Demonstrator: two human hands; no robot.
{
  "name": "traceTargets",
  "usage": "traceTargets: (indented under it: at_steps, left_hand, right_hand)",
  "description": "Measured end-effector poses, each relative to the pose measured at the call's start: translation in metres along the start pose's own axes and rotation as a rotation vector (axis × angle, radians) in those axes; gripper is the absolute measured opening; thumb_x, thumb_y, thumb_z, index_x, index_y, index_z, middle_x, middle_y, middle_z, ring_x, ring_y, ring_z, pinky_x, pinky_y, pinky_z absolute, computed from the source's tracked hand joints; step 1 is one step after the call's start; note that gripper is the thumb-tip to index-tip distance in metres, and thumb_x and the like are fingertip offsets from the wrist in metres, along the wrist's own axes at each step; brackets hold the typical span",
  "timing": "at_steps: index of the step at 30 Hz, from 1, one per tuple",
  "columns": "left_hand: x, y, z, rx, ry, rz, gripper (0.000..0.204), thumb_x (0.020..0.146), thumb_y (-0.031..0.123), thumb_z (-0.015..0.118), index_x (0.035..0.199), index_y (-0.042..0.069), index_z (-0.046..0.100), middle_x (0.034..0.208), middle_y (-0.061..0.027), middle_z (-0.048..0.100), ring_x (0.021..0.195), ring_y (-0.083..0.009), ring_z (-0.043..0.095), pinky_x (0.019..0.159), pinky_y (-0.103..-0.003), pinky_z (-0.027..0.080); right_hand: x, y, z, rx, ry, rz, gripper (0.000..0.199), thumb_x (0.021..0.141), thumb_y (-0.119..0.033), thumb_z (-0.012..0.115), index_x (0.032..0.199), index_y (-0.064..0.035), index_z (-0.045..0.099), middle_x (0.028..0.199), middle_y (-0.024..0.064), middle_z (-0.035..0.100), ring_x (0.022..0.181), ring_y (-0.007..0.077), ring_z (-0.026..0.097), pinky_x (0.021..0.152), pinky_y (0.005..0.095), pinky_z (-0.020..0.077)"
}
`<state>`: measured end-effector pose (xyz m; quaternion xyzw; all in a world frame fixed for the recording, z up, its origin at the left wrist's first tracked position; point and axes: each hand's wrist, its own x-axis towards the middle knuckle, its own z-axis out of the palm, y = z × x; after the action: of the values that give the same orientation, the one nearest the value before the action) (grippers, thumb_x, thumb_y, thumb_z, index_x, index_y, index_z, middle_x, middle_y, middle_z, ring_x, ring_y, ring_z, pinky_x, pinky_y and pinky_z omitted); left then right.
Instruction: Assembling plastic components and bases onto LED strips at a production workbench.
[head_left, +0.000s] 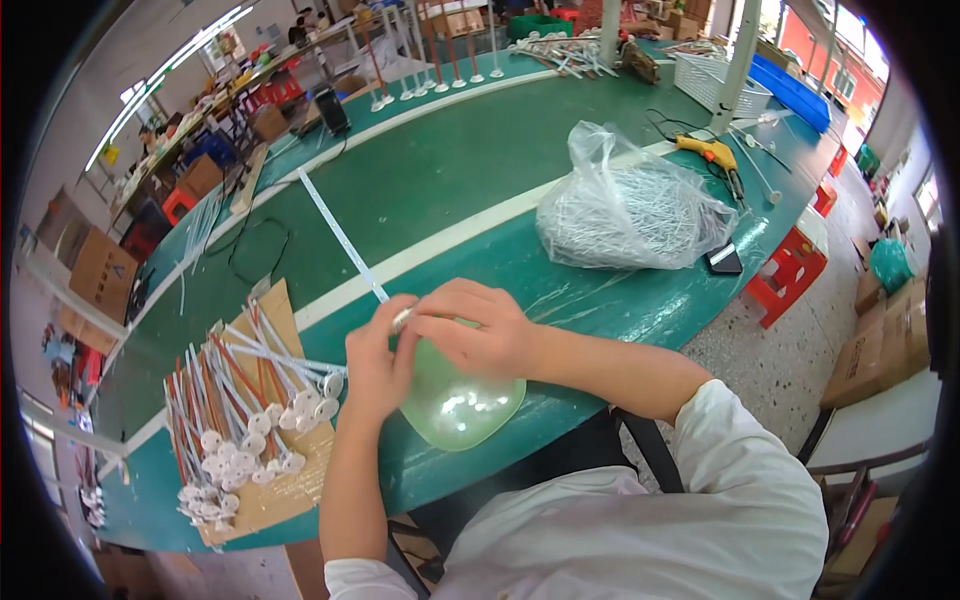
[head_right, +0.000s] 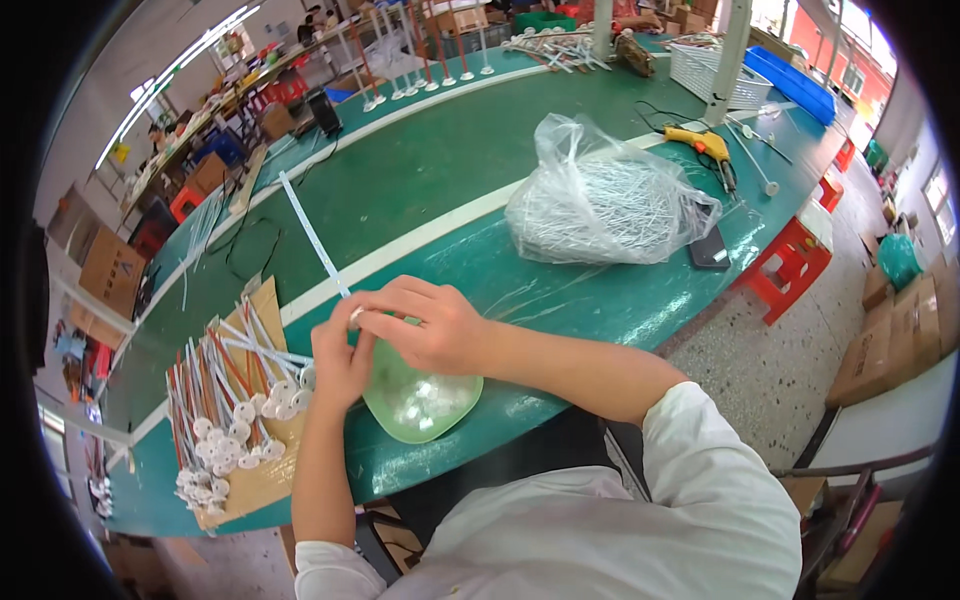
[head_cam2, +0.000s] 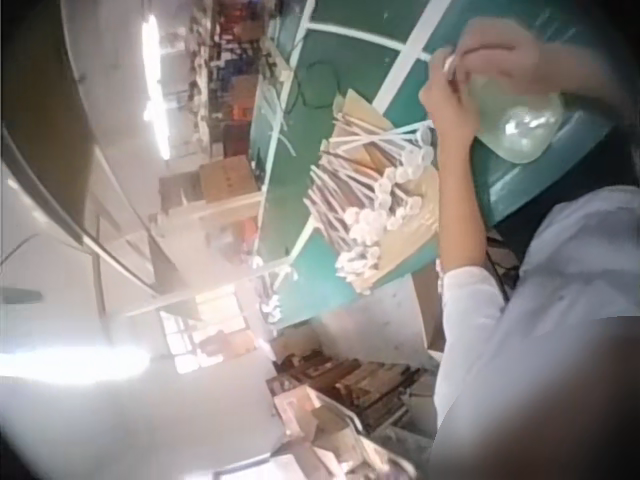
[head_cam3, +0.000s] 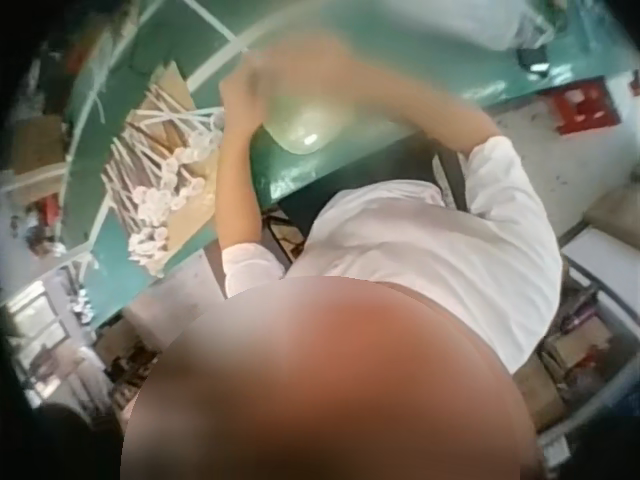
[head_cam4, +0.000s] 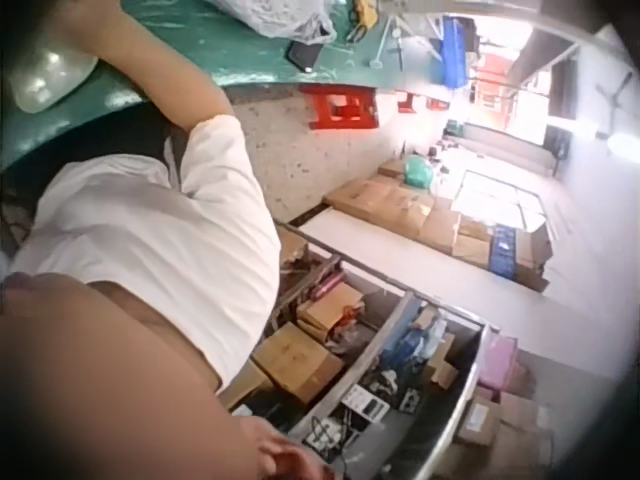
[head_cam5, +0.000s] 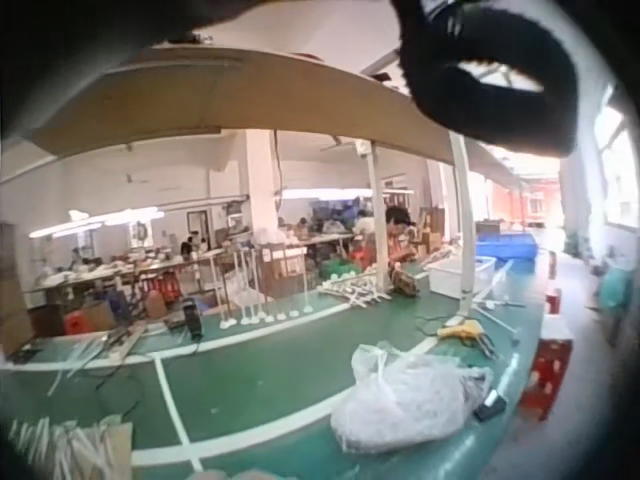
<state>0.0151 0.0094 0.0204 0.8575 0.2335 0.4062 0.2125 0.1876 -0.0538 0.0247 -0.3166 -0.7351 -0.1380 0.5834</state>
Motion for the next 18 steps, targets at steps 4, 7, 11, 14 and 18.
traceTargets:
  at_steps: [4, 7, 11, 14, 18]
  left_hand:
    - [-0.006, -0.016, -0.002, 0.044, 0.019, -0.159, 0.025, 0.082, 0.009, 0.075, 0.105, 0.005, 0.067, 0.082, -0.0098, 0.071, 0.073, -0.0149, 0.069, 0.064, -0.028, 0.05]
    - [-0.005, -0.017, -0.001, 0.014, 0.024, -0.134, 0.026, 0.08, 0.01, 0.077, 0.103, 0.005, 0.068, 0.081, -0.0097, 0.07, 0.072, -0.0146, 0.068, 0.064, -0.027, 0.05]
    - [-0.003, -0.016, 0.0, 0.027, 0.022, -0.146, 0.024, 0.079, 0.01, 0.077, 0.101, 0.005, 0.069, 0.083, -0.0109, 0.071, 0.073, -0.0148, 0.07, 0.065, -0.027, 0.051]
    - [-0.004, -0.018, 0.0, 0.002, 0.033, -0.167, 0.025, 0.079, 0.011, 0.077, 0.102, 0.005, 0.068, 0.079, -0.0091, 0.069, 0.066, -0.0143, 0.065, 0.061, -0.027, 0.049]
    - [-0.005, -0.021, 0.0, -0.111, 0.084, -0.196, 0.025, 0.08, 0.01, 0.077, 0.103, 0.004, 0.067, 0.079, -0.0064, 0.068, 0.066, -0.0102, 0.063, 0.061, -0.025, 0.049]
  right_hand:
    - [-0.005, -0.012, -0.008, 0.195, -0.484, 0.001, 0.021, 0.076, -0.01, 0.074, 0.095, -0.0043, 0.068, 0.094, 0.0091, 0.067, 0.082, 0.0288, 0.065, 0.071, 0.0387, 0.0544]
    - [-0.018, -0.005, -0.003, 0.297, -0.785, 0.034, 0.024, 0.075, -0.017, 0.072, 0.096, -0.0052, 0.069, 0.092, 0.0093, 0.067, 0.084, 0.0315, 0.065, 0.076, 0.0413, 0.0535]
    - [-0.009, 0.005, -0.006, 0.35, -1.173, 0.176, 0.017, 0.08, -0.016, 0.07, 0.092, -0.0042, 0.072, 0.093, 0.01, 0.068, 0.092, 0.0312, 0.065, 0.08, 0.0408, 0.0528]
    - [-0.002, 0.005, -0.007, 0.369, -1.202, 0.251, 0.014, 0.08, -0.012, 0.068, 0.091, -0.0038, 0.071, 0.089, 0.0106, 0.068, 0.089, 0.0301, 0.065, 0.078, 0.0407, 0.0523]
    - [-0.003, 0.012, -0.007, 0.471, -0.972, 0.255, 0.013, 0.082, -0.01, 0.068, 0.093, -0.0032, 0.069, 0.083, 0.011, 0.067, 0.078, 0.0286, 0.066, 0.071, 0.0376, 0.0526]
